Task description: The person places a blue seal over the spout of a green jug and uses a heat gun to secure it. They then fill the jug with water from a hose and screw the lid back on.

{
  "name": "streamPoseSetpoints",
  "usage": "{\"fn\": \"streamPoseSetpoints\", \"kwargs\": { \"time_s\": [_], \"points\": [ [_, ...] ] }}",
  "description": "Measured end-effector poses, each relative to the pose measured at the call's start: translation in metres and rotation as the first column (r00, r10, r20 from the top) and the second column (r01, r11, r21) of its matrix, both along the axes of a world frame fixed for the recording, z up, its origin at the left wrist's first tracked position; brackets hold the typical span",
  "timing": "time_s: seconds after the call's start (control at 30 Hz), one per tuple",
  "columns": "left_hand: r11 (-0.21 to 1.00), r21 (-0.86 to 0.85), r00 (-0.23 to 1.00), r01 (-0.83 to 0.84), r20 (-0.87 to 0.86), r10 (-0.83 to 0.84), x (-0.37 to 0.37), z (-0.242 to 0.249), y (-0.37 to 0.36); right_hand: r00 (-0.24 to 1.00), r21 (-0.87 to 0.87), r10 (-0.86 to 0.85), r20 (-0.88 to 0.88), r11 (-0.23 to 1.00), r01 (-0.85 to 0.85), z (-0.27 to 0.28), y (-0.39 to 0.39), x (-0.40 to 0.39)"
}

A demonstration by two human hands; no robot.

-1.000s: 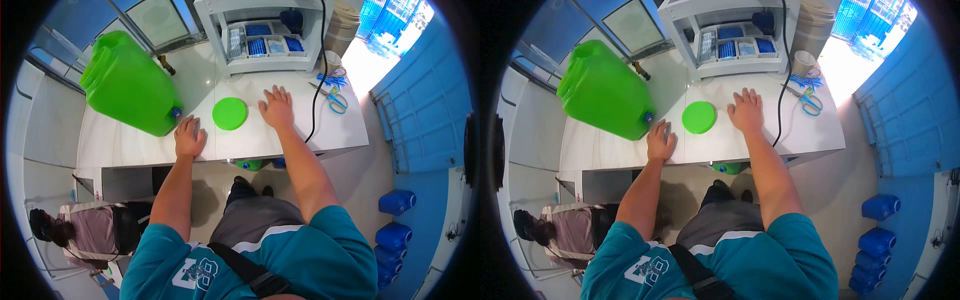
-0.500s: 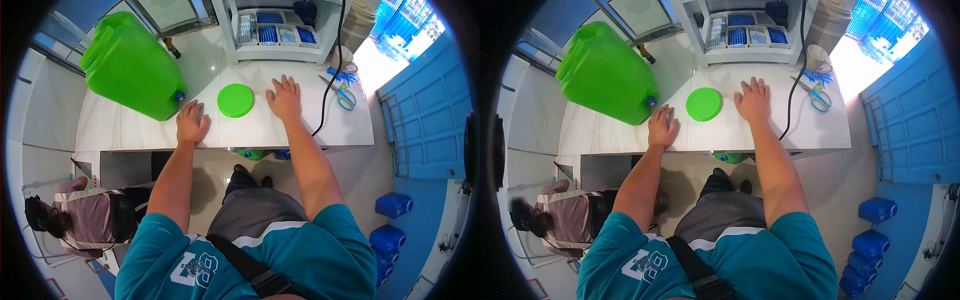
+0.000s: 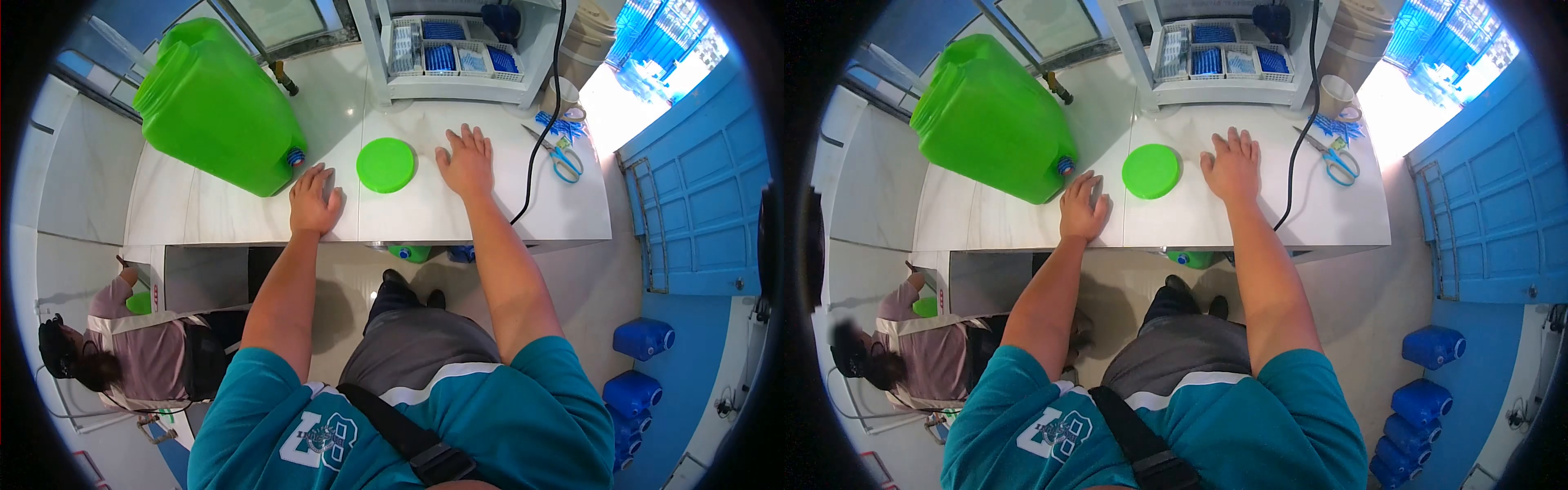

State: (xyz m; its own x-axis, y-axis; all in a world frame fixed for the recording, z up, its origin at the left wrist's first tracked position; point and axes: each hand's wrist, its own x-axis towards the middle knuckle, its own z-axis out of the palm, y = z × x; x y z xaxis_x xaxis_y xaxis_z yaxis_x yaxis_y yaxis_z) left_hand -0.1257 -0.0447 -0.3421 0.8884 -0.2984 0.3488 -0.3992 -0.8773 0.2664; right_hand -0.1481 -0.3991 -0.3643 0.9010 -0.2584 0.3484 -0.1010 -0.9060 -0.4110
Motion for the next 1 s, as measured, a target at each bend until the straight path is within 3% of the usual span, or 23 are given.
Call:
{"fn": "streamPoseSetpoints", "kwargs": {
  "time_s": [1.0],
  "points": [
    [1.000,-0.005,1.000,-0.010,0.013,0.010,-0.0035,0.0042,-0.0020,1.000,-0.035,-0.003,-0.021,0.999,0.002,-0.0018,-0.0004,0.0013]
  ]
}}
